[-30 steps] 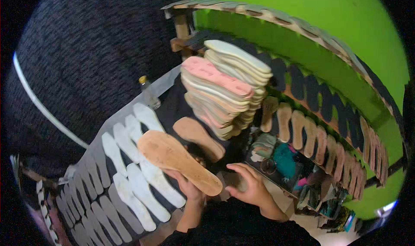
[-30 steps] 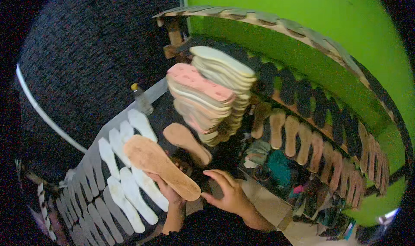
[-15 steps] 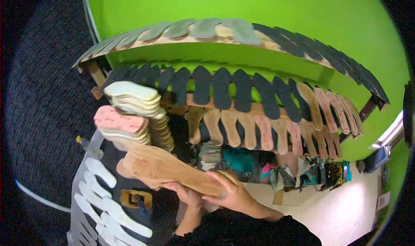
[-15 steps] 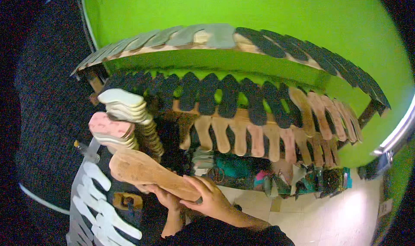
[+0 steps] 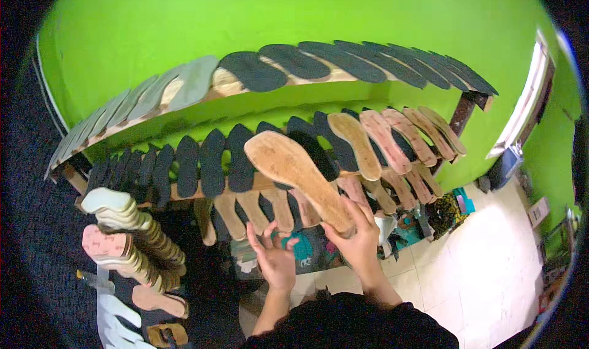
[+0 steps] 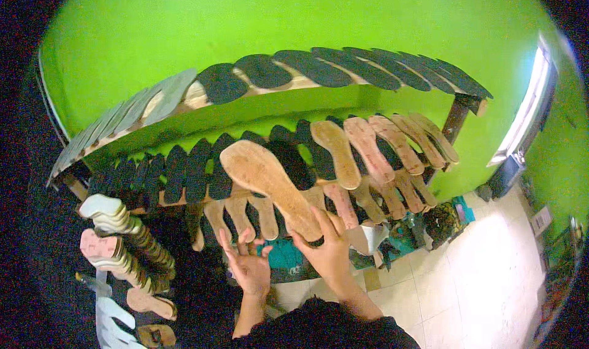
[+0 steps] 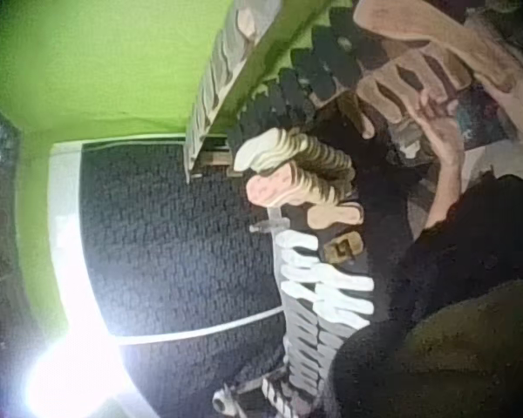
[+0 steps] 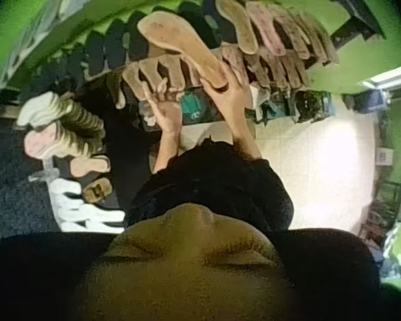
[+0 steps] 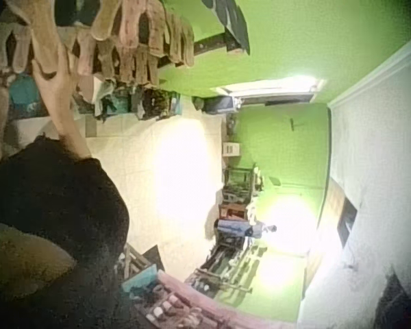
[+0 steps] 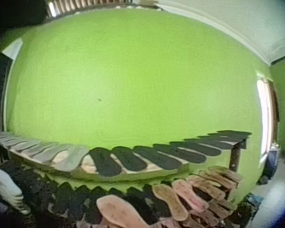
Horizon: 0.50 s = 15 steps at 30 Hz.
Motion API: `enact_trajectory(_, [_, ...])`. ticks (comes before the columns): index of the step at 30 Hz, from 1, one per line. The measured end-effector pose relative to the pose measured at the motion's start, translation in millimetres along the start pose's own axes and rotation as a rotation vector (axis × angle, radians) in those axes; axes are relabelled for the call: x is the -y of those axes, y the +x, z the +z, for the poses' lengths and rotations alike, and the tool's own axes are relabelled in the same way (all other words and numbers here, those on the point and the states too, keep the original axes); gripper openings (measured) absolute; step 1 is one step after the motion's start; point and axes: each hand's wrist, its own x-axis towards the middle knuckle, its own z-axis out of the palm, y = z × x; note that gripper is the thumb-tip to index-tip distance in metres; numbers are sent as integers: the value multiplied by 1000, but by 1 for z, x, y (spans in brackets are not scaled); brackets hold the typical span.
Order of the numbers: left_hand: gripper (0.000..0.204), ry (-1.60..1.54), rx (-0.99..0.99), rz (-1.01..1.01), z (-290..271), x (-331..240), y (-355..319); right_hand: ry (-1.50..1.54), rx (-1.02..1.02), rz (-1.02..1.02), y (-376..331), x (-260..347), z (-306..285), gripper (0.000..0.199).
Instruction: The person applies glue to the underside of shoe soles using a brush.
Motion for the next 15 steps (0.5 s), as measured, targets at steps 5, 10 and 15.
enact_trajectory(5, [53, 51, 0, -9, -6, 18, -4, -147, -172, -4, 27, -26, 10, 55])
enact_trajectory(10, [53, 80, -53, -27, -16, 21, -1, -206, -161, 87, 46, -33, 19, 49])
enact_trajectory(15, [50, 91, -99, -55, -21, 18, -4, -248, -198, 69, 54, -37, 26, 49])
